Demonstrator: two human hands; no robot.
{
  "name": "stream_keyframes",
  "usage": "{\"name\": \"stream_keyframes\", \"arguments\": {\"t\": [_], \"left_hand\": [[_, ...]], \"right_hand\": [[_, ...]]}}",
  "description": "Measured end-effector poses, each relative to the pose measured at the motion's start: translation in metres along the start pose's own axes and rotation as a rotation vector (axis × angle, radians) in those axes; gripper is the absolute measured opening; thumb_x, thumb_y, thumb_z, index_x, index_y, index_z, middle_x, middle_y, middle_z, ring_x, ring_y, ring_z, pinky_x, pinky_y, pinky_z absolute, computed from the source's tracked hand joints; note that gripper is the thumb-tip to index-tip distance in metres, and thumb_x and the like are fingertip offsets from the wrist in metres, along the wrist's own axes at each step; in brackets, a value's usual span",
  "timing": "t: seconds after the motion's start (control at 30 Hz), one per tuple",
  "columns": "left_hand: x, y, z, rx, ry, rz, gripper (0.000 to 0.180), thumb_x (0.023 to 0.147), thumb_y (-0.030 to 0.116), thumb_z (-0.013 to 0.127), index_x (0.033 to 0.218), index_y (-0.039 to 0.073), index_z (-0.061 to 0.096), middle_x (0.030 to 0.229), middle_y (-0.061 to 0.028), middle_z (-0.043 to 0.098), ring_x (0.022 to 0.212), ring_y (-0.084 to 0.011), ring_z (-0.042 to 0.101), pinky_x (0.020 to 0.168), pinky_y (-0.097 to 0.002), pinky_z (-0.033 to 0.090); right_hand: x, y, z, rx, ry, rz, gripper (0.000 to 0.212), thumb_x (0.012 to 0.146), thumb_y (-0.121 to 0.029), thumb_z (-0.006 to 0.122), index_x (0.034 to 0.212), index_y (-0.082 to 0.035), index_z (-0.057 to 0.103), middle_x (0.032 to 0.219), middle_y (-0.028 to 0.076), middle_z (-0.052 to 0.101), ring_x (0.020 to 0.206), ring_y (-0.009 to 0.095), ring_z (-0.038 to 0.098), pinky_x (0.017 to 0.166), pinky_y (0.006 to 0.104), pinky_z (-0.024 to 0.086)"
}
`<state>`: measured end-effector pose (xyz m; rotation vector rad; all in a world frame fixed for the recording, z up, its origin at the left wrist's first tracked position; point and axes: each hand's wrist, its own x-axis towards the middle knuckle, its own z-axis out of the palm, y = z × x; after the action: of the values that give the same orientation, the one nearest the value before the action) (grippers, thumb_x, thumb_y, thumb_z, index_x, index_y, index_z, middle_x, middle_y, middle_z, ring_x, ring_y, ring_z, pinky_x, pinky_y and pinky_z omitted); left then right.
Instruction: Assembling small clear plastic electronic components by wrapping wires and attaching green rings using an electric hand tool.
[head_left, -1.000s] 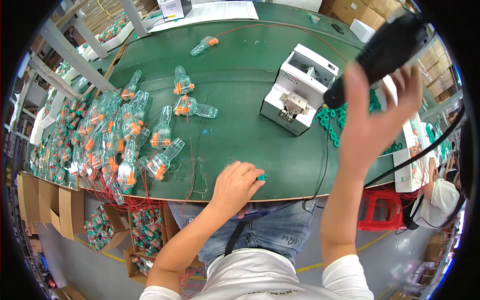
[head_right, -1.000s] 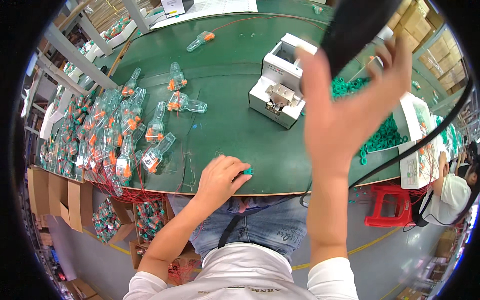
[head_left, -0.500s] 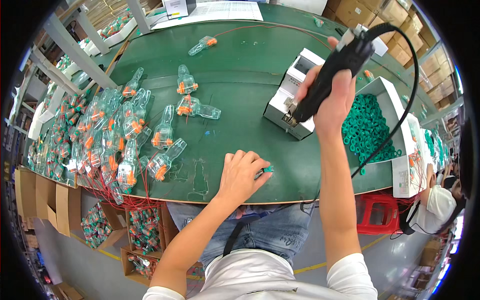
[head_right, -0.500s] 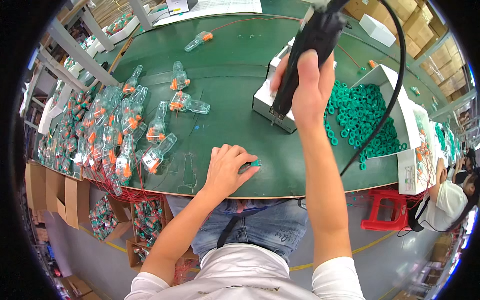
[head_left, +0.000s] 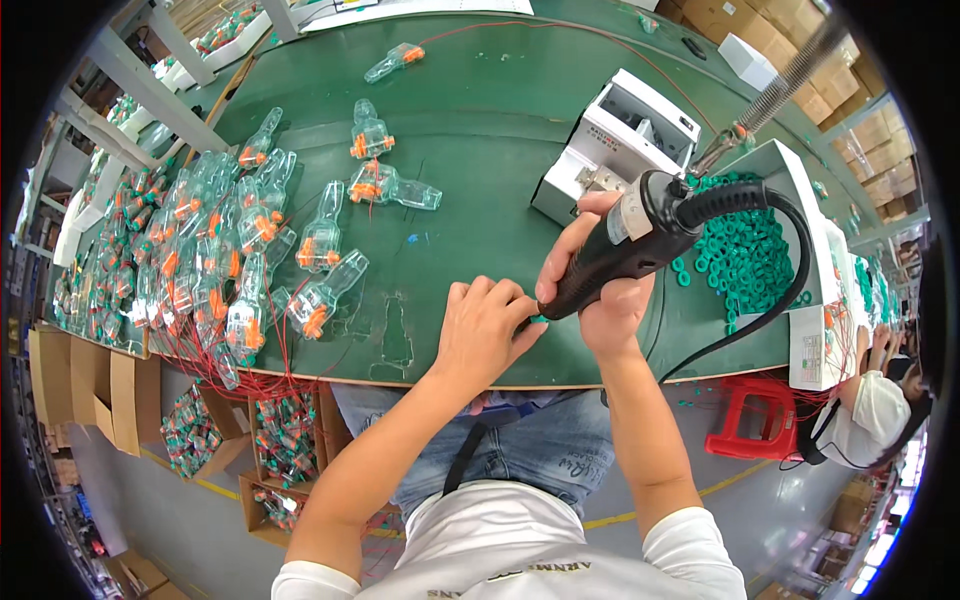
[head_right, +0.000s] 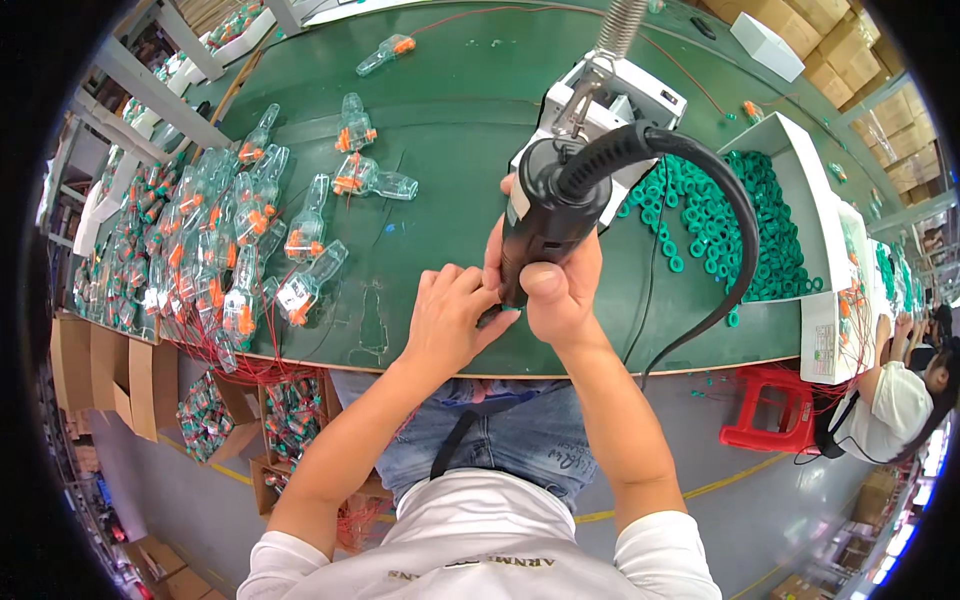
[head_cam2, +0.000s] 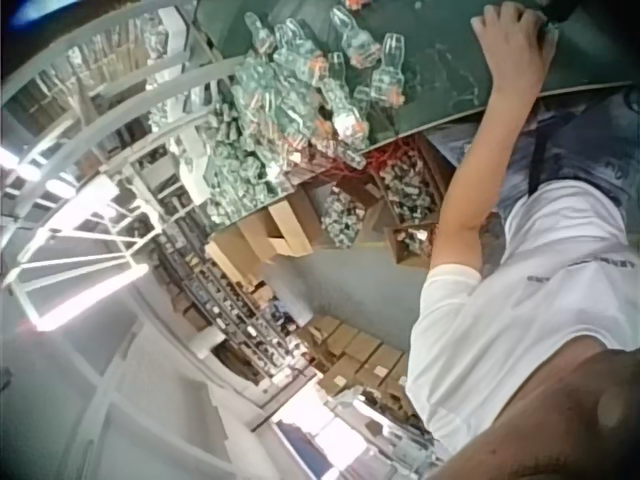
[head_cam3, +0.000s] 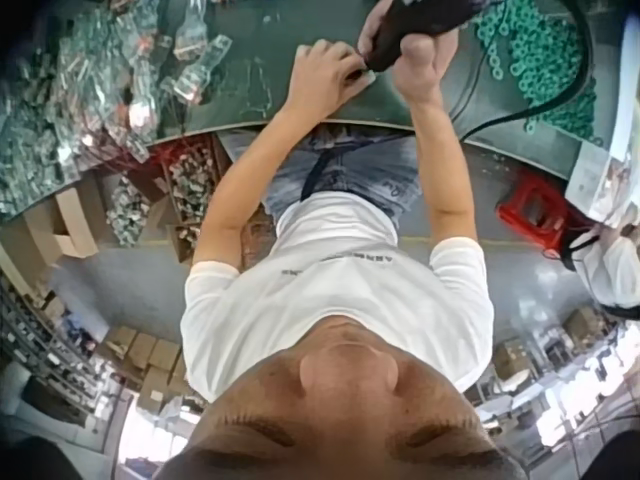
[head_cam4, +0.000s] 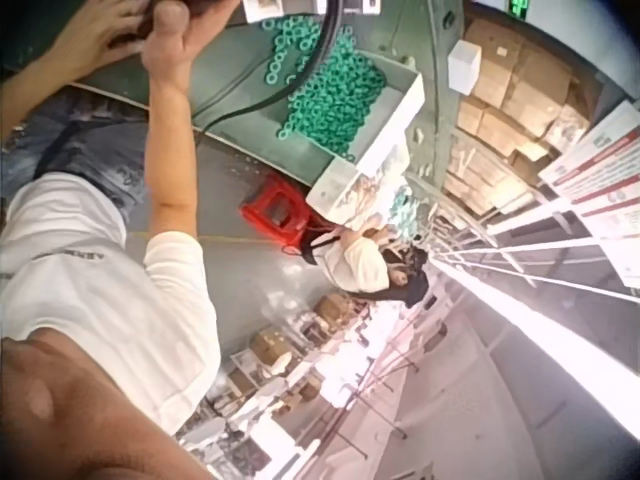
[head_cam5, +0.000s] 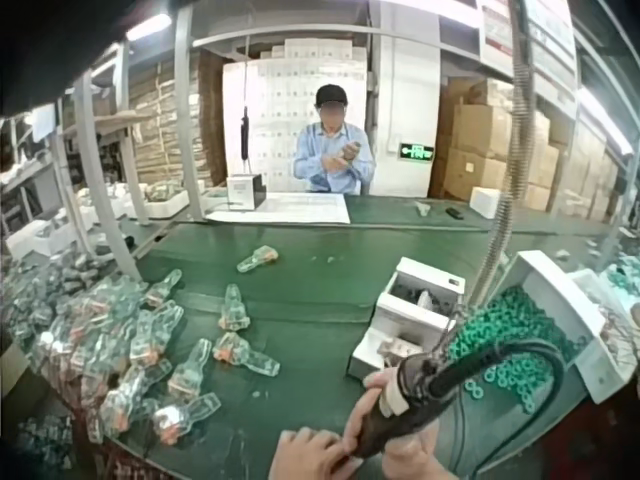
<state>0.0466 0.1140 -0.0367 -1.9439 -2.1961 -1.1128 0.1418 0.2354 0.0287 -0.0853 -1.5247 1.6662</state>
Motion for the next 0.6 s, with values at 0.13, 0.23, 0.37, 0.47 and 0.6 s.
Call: {"name": "stream_keyframes", "arguments": {"t": [0.13,0.23,0.37,0.47,0.6], "left_hand": [[0.0,-0.004,0.002,0.09,0.024,0.079,0.022,0.078,0.029,0.079,0.088,0.013,0.066,0.087,0.001,0.055,0.082,-0.0216,0.052,0.072,-0.0375,0.037],[-0.002,-0.007,0.001,0.099,0.009,0.141,0.022,0.079,0.028,0.078,0.091,0.013,0.068,0.089,0.0005,0.057,0.084,-0.0215,0.054,0.072,-0.0374,0.039],[0.005,-0.012,-0.007,0.096,-0.07,0.217,0.022,0.082,0.025,0.076,0.098,0.012,0.07,0.095,0.0001,0.061,0.088,-0.0213,0.057,0.077,-0.0363,0.043],[0.0,-0.009,-0.007,0.04,-0.006,0.184,0.019,0.083,0.02,0.075,0.097,0.009,0.069,0.088,-0.0037,0.062,0.078,-0.0248,0.059,0.071,-0.0387,0.047],[-0.005,0.02,-0.025,-0.118,0.057,0.181,0.018,0.08,0.01,0.075,0.095,0.006,0.065,0.079,-0.0076,0.058,0.068,-0.0273,0.06,0.06,-0.0392,0.05]], "right_hand": [[0.0,0.0,0.004,-0.014,-0.002,-0.016,0.107,0.079,-0.072,0.068,0.143,0.005,0.031,0.073,0.009,0.059,0.054,0.016,0.06,0.049,0.0275,0.05],[0.007,-0.005,0.004,-0.053,-0.011,-0.044,0.108,0.083,-0.072,0.064,0.147,0.006,0.026,0.073,0.009,0.059,0.055,0.016,0.061,0.049,0.0264,0.049],[0.037,-0.036,-0.011,-0.159,-0.052,-0.185,0.086,0.098,-0.057,0.052,0.153,0.002,0.02,0.089,0.014,0.063,0.074,0.019,0.065,0.066,0.0314,0.055],[0.011,-0.045,-0.006,-0.631,0.134,-0.21,0.052,0.1,-0.039,0.057,0.132,-0.001,0.041,0.099,0.014,0.062,0.086,0.025,0.065,0.074,0.0375,0.053],[-0.048,-0.049,-0.025,-1.066,-0.246,0.31,0.029,0.098,-0.033,0.059,0.106,-0.005,0.059,0.096,0.013,0.063,0.079,0.032,0.062,0.071,0.0407,0.05]]}}
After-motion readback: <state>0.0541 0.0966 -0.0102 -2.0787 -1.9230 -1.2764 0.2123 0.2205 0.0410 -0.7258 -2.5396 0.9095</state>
